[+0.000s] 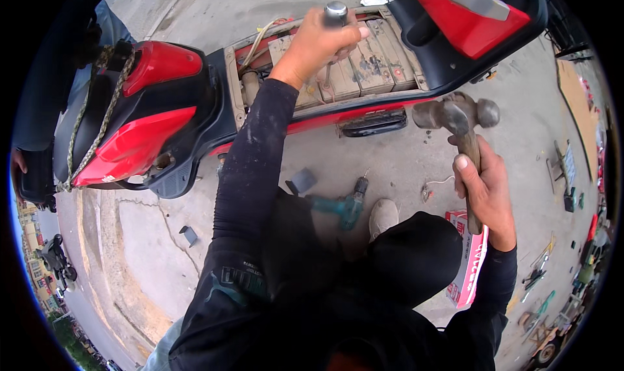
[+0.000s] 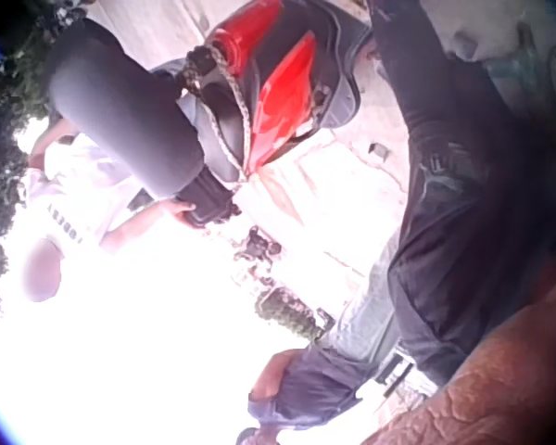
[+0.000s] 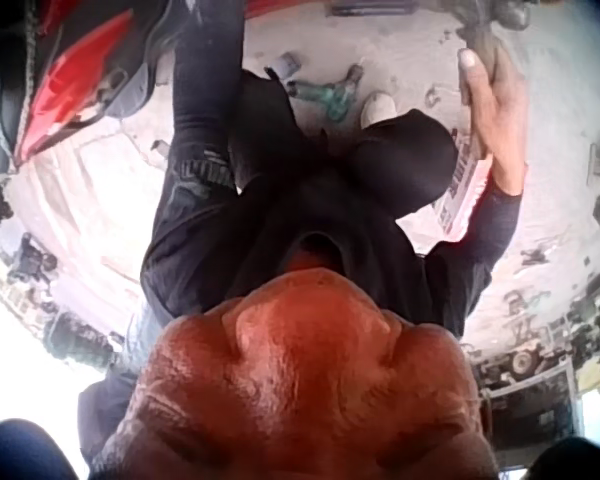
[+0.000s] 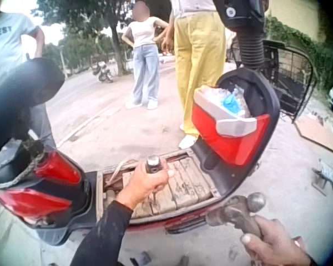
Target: The person uses a hammer and a metal punch to strike the terminals of a scooter battery. They then use a screwdriver to loosen the terminal connections and remove the old battery from the scooter's under-seat compartment.
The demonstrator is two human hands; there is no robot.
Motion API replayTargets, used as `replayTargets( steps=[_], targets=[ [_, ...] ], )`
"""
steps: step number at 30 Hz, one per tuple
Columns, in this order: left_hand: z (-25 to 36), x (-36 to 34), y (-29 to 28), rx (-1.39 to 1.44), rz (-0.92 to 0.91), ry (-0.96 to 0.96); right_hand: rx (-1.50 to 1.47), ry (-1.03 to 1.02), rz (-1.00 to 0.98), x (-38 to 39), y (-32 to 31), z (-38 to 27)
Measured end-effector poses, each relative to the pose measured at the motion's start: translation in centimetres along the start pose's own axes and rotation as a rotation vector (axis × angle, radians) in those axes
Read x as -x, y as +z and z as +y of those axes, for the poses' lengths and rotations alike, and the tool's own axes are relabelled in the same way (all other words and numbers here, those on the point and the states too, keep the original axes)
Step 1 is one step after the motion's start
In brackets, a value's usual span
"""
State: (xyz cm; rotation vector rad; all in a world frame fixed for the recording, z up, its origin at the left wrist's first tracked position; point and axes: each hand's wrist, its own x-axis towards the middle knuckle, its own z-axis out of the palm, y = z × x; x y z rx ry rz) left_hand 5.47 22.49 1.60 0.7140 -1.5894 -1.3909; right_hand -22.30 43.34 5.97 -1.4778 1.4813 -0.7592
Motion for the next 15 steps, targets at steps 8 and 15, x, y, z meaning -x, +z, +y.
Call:
replayTargets(
  steps=[8,15],
  targets=[
    [-0.1,1.1,0.4,0.008,0.045,-0.028,0.265,-0.431,0.145,-5.7,-0.5,-16.1],
    [0.0,0.6,0.2,0.093,0.067,-0.022,0.580,-0.698,0.027,-10.8,1.7,-15.0]
  ],
)
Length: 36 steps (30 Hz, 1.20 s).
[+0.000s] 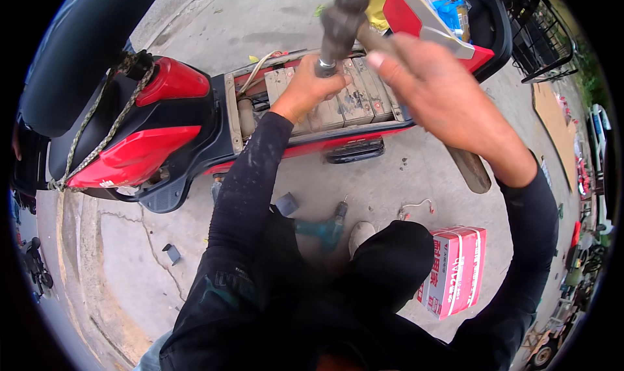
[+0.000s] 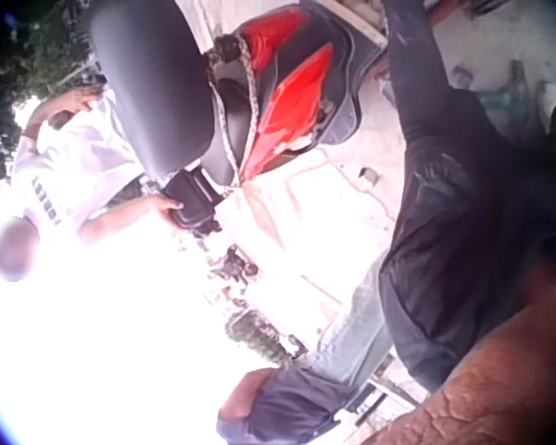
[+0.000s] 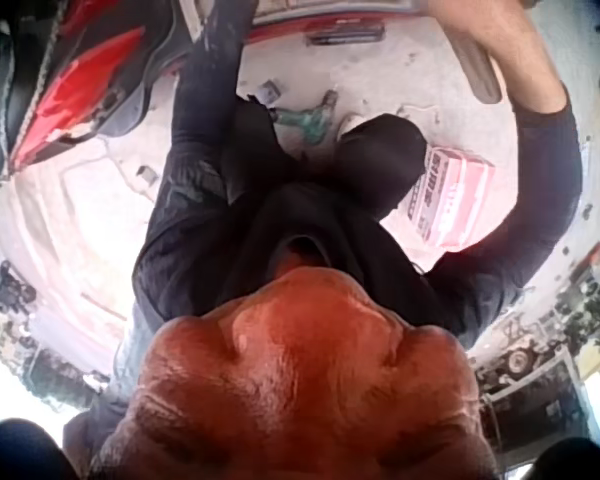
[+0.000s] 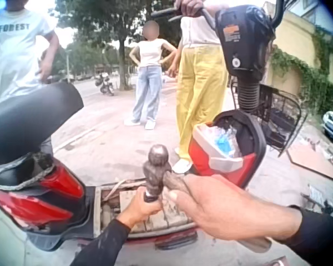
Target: The person uses a hammer and a metal punch to strike the terminals of a scooter battery. They then use a screwdriver to loosen the terminal connections and remove the old battery from the scooter's under-seat compartment.
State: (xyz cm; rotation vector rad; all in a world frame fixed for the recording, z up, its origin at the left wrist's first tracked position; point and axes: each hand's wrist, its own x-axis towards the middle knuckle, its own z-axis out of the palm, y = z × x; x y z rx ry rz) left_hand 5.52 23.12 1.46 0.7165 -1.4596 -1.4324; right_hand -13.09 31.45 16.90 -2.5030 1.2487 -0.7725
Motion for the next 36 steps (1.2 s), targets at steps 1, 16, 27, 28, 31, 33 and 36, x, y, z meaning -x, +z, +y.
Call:
replayTargets(
  steps=[1,16,27,28,31,33,36],
  targets=[
    [-0.1,0.2,-0.2,0.015,0.016,-0.013,0.011,0.222,-0.126,-0.6,-0.8,0.0],
    [-0.2,0.2,-1.0,-0.057,-0.003,0.009,0.012,0.097,0.134,-3.5,-3.9,-3.6],
    [-1.0,-0.3,-1.9,-0.039,-0.057,0.001,-0.127,0.467,-0.092,4.8,0.7,1.5],
    [-1.0,-0.2,-1.3,-0.045,-0.029,0.007,-0.140,0.562,-0.102,7.8,1.7,2.4],
    [-1.1,-0.2,-0.8,-0.033,-0.052,0.036,-0.186,0.773,-0.176,19.3,7.0,7.4],
    [-0.8,-0.3,-1.0,-0.033,-0.056,0.047,-0.045,0.865,-0.327,27.2,12.1,10.3],
    [-1.1,-0.2,-2.2,0.020,-0.059,0.021,0.127,1.061,-0.418,39.9,21.5,14.1]
  ],
)
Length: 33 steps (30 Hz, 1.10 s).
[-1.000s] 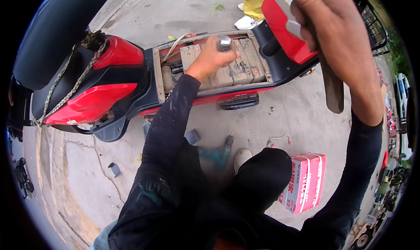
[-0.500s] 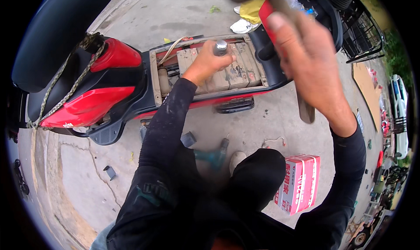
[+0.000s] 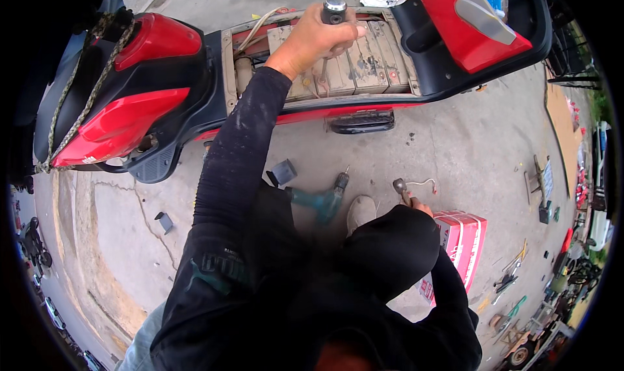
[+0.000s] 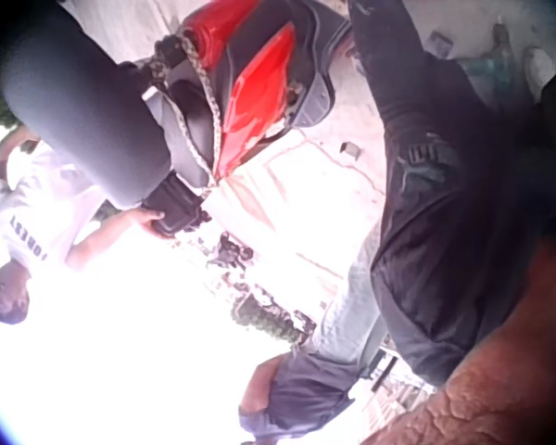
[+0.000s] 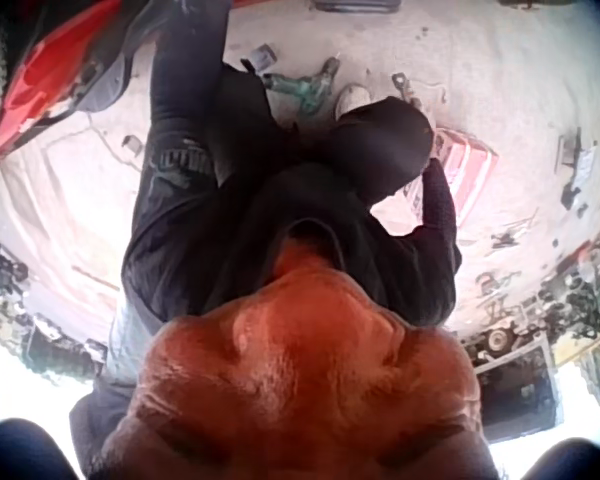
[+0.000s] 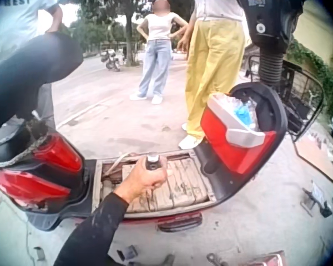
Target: The person uses a hammer and a metal punch to strike the terminals of a scooter battery. They then use a screwdriver to loosen the terminal connections and remove the old battery from the scooter's under-seat compartment.
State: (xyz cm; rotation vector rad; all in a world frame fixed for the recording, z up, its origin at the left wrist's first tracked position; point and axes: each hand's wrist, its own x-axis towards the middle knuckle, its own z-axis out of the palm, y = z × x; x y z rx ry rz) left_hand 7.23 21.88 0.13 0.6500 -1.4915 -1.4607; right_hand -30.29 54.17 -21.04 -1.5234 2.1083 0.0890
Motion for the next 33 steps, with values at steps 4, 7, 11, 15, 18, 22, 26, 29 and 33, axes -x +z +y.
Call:
replayTargets(
  steps=[4,7,11,15,18,22,26,29,33],
  targets=[
    [-0.6,-0.2,0.3,-0.031,-0.018,0.005,0.224,-0.033,0.028,-0.7,4.3,3.8],
    [-0.2,0.1,-0.1,-0.087,-0.024,0.007,-0.197,-0.348,0.235,-4.1,-9.5,-9.1],
    [0.5,-0.4,0.2,-0.125,-0.058,-0.023,-0.738,-1.046,0.455,-5.3,-26.1,-30.7],
    [-1.2,-0.6,-1.0,-0.240,-0.083,-0.034,-0.660,-1.285,0.307,-8.1,-27.6,-43.4],
    [-3.1,0.3,-1.9,-0.379,-0.039,0.103,-0.677,-1.105,0.436,-5.3,-25.9,-44.2],
    [-4.4,-1.1,0.2,-0.368,0.040,0.284,-0.855,-0.813,0.245,-4.3,-27.0,-43.0],
    [-3.9,0.6,1.7,-0.345,0.165,0.254,-0.912,-0.928,0.087,-7.1,-26.7,-41.7],
    [-4.0,1.6,3.6,-0.231,0.346,0.246,-0.920,-1.046,-0.073,-8.4,-27.4,-41.3],
    [-3.7,2.1,4.4,-0.134,0.429,0.224,-0.859,-1.206,-0.272,-10.5,-27.8,-41.7]
  ],
)
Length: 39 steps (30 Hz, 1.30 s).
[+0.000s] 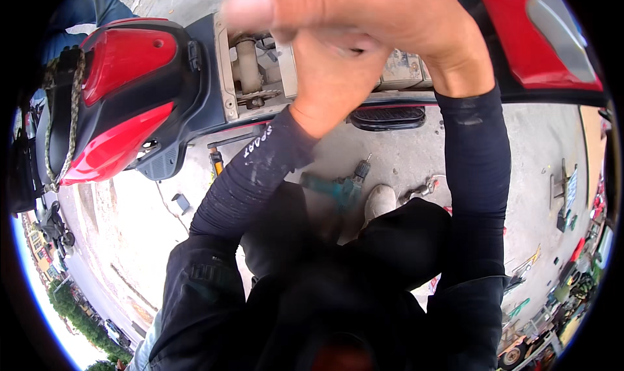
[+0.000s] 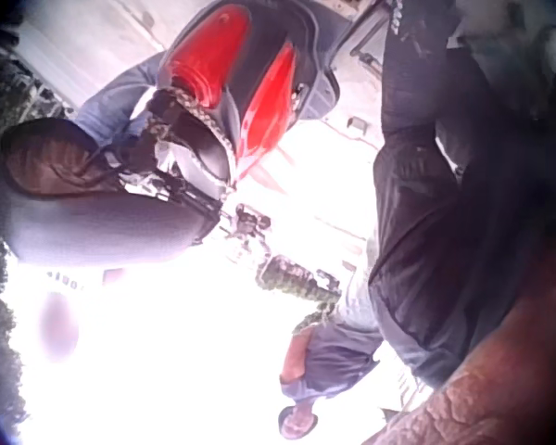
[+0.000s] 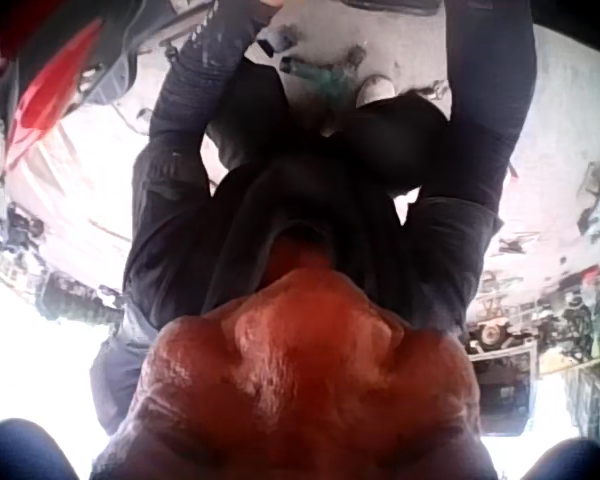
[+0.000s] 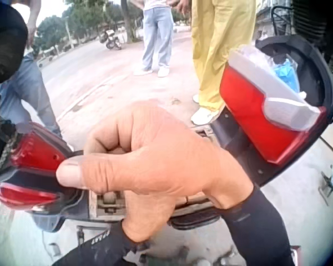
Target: The person uses a hammer and a metal punch to strike the terminals of a scooter battery. They then use a screwdriver to loosen the terminal connections and remove the old battery from the scooter's under-seat compartment.
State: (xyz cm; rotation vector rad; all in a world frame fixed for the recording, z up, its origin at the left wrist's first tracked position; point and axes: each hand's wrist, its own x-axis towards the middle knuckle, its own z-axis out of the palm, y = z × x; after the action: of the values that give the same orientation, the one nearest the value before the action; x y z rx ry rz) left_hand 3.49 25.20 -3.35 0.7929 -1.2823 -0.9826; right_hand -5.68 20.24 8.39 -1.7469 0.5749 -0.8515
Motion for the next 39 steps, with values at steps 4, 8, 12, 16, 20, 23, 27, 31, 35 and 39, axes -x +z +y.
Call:
replayTargets(
  steps=[4,8,12,16,20,23,27,31,35,39],
  targets=[
    [2.2,-0.4,-1.6,-0.063,-0.077,0.010,0.293,-0.298,0.063,-0.7,-1.0,2.1],
    [3.2,-0.2,-4.5,-0.522,-0.176,0.048,0.943,-0.634,0.292,0.9,1.4,1.1],
    [3.6,-1.3,-4.3,-0.929,-0.083,0.068,1.450,-0.325,0.315,2.9,1.3,-0.1],
    [3.8,-2.8,-7.2,-0.296,-0.499,-0.219,1.225,-0.342,-0.102,2.1,-0.8,-1.5],
    [4.9,-3.9,-7.4,-0.429,-0.505,-0.204,1.073,-0.088,-0.278,2.2,-1.5,-4.6],
    [4.6,-4.8,-5.9,-0.752,-0.383,-0.141,1.633,0.117,-0.127,2.9,2.1,-3.5],
    [2.1,-3.9,-6.0,-0.367,-0.395,-0.059,1.338,-0.140,0.105,2.8,0.6,-1.5],
    [3.7,-3.9,-6.9,-0.264,-0.526,-0.111,1.222,0.111,-0.010,4.1,1.9,-5.0],
    [4.4,-3.6,-5.8,-0.684,-0.475,0.041,1.656,0.387,0.151,2.8,5.4,-4.9],
    [2.2,-4.8,-7.1,-0.391,-0.590,0.032,1.554,0.155,0.025,2.0,4.5,-3.4]
  ],
)
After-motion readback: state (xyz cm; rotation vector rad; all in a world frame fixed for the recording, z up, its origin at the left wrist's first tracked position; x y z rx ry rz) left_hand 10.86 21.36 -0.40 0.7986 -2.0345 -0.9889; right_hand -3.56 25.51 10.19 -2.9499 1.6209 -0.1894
